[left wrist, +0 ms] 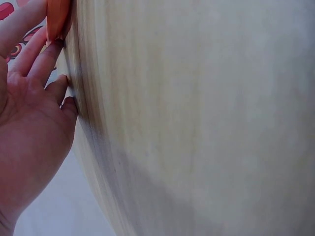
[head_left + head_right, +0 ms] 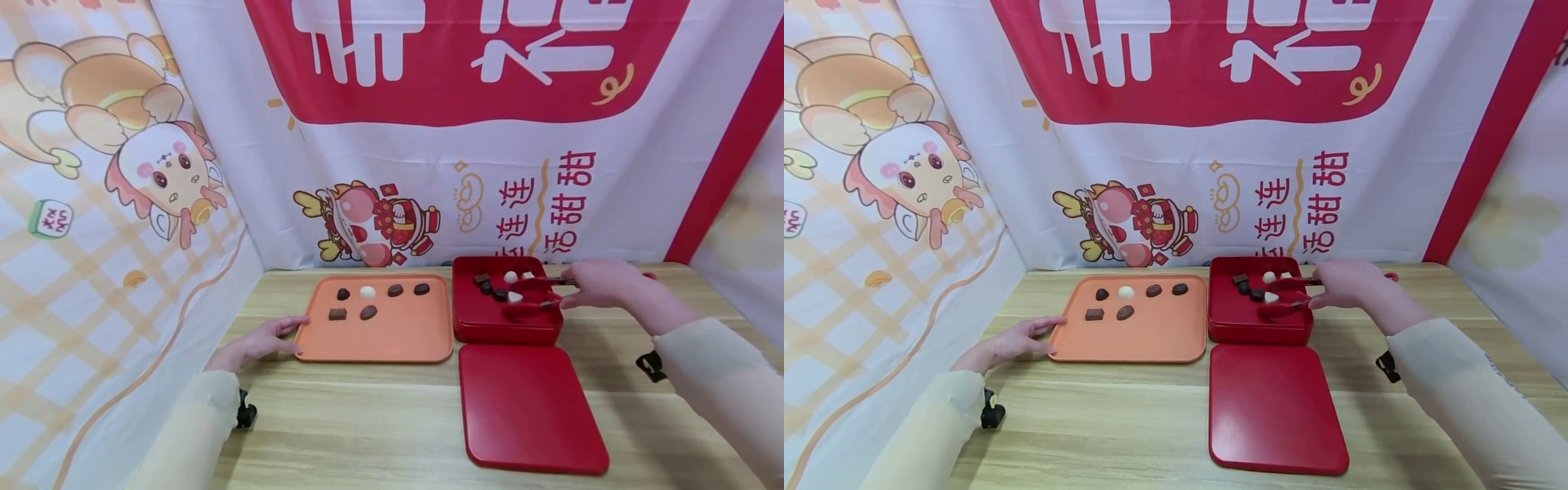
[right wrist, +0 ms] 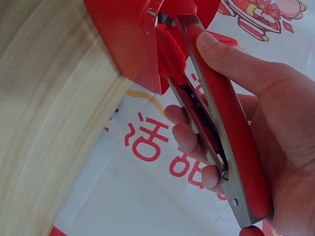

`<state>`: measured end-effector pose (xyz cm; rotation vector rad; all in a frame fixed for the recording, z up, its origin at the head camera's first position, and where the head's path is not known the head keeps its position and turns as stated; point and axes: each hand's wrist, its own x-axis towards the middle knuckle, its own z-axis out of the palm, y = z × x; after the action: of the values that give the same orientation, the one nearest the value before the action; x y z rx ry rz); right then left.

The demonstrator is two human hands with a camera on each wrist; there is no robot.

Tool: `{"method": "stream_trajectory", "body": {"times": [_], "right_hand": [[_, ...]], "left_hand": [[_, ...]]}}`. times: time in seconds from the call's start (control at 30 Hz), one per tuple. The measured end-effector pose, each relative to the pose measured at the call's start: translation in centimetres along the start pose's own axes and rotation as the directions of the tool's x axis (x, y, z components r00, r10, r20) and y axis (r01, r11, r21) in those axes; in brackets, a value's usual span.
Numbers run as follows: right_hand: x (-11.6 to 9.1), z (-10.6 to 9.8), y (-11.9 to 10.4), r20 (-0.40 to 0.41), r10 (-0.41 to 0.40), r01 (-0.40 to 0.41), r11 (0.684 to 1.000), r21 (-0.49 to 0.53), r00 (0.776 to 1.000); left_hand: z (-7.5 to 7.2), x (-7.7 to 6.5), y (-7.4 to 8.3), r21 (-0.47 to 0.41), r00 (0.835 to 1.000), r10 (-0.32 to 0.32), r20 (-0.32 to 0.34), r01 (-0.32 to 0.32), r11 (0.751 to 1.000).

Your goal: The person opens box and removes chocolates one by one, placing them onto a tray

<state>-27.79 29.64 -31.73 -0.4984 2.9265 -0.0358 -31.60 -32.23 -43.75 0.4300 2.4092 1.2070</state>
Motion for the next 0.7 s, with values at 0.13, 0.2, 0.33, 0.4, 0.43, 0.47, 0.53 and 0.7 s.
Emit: {"method": "stream_trajectory", "body": {"times": [0.13, 0.2, 0.33, 0.4, 0.43, 0.47, 0.53, 0.7], "right_hand": [[0.03, -0.15, -0.14, 0.012, -0.012, 0.012, 1.000, 0.002, 1.000], [-0.01, -0.20, -0.22, 0.016, -0.016, 0.016, 1.000, 0.009, 1.000], [-0.22, -0.26, -0.30, 0.020, -0.025, 0.025, 0.999, 0.021, 0.999], [-0.36, -0.25, -0.30, 0.021, -0.028, 0.028, 0.999, 0.026, 0.999], [-0.41, -0.24, -0.29, 0.021, -0.031, 0.030, 0.999, 0.027, 0.999], [-0.45, -0.22, -0.26, 0.022, -0.033, 0.032, 0.999, 0.029, 0.999], [-0.50, -0.16, -0.20, 0.017, -0.038, 0.038, 0.999, 0.034, 0.999], [-0.60, -0.04, 0.02, -0.006, -0.055, 0.055, 0.998, 0.036, 0.998]], "left_hand": [[0.01, -0.04, 0.00, -0.007, 1.000, 0.011, 0.008, -0.011, 1.000], [0.02, -0.02, -0.01, -0.010, 1.000, 0.008, 0.005, -0.008, 1.000], [0.02, 0.03, -0.01, -0.002, 1.000, 0.008, 0.003, -0.008, 1.000], [0.00, 0.09, -0.07, -0.002, 1.000, -0.001, -0.002, 0.001, 1.000], [-0.01, 0.11, -0.09, -0.005, 1.000, -0.003, -0.003, 0.003, 1.000], [-0.01, 0.15, -0.15, -0.010, 1.000, -0.010, -0.005, 0.010, 1.000], [-0.06, 0.18, -0.21, 0.001, 1.000, -0.007, -0.002, 0.007, 1.000], [-0.08, 0.19, -0.32, 0.009, 1.000, 0.005, 0.001, -0.005, 1.000]]}}
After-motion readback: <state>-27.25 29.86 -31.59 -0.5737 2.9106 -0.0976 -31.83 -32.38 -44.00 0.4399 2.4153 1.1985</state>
